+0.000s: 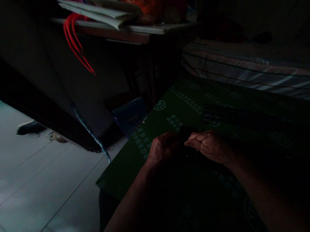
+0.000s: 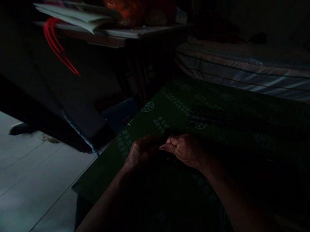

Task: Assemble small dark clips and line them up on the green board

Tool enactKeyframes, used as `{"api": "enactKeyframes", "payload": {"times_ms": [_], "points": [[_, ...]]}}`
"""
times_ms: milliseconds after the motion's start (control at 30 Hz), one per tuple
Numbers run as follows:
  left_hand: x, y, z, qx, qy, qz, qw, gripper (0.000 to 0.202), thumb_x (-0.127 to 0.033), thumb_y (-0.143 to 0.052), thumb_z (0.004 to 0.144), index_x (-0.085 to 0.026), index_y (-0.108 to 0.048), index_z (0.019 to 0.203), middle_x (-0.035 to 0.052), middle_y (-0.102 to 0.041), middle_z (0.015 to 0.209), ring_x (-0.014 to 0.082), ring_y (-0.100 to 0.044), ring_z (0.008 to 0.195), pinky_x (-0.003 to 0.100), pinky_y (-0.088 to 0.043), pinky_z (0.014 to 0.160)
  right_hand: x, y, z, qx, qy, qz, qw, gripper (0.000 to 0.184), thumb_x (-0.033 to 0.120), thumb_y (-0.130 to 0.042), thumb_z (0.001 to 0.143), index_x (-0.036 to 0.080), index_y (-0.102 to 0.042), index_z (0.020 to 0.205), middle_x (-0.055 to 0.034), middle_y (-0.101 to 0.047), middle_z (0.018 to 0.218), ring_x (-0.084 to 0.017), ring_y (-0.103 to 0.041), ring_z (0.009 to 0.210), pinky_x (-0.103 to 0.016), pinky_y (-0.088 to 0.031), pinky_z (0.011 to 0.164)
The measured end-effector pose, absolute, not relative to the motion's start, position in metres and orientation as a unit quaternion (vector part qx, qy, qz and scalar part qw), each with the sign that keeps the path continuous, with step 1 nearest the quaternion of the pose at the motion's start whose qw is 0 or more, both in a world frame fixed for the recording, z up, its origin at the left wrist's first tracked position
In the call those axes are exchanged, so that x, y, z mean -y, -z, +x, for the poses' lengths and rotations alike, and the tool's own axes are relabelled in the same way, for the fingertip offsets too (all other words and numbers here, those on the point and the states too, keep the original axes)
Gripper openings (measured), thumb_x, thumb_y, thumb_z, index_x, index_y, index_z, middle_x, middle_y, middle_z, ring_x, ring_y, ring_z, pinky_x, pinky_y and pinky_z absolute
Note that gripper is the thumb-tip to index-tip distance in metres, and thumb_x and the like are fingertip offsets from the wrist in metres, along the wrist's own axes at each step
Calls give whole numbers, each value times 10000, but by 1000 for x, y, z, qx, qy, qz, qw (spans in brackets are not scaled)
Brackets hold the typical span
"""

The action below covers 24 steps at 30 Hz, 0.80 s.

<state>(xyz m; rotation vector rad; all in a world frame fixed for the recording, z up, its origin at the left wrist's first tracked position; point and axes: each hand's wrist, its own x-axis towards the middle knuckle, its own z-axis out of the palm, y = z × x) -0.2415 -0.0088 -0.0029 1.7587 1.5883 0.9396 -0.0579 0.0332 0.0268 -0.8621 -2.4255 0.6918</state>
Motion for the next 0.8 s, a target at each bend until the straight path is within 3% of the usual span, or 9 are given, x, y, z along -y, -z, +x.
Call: {"api": "enactKeyframes", "payload": {"times_ms": [267,467,600,800], "points": [[9,3,-241,-578,-354,687,262,179,-236,-563,778,-175,-648,923,59,-652,925,209,-615,884,306,-492,770,-32,-23,-59,879,-242,-332,242,412,448,-412,890,182,-613,649,-13,-611,605,-103,-552,575,-198,-394,592],[13,1,-234,-498,-360,754,231,258,-274,-635,752,-172,-661,988,118,-531,1216,269,-479,1122,400,-415,933,-26,-22,-61,842,-264,-367,293,261,372,-543,830,189,-637,670,-20,-637,659,-122,-575,633,-217,-422,644],[11,5,-227,-460,-351,783,229,356,-261,-682,704,-191,-637,1049,109,-512,1233,290,-405,1184,443,-374,982,-20,-22,-67,809,-311,-377,327,209,311,-570,808,187,-624,650,-10,-626,663,-121,-581,656,-209,-431,644],[4,15,-227,-466,-340,792,203,352,-235,-662,714,-184,-628,1061,116,-506,1232,303,-382,1199,468,-374,980,-14,-19,-75,764,-362,-408,345,352,416,-487,841,168,-606,622,-1,-599,560,-103,-543,542,-185,-390,518]]}}
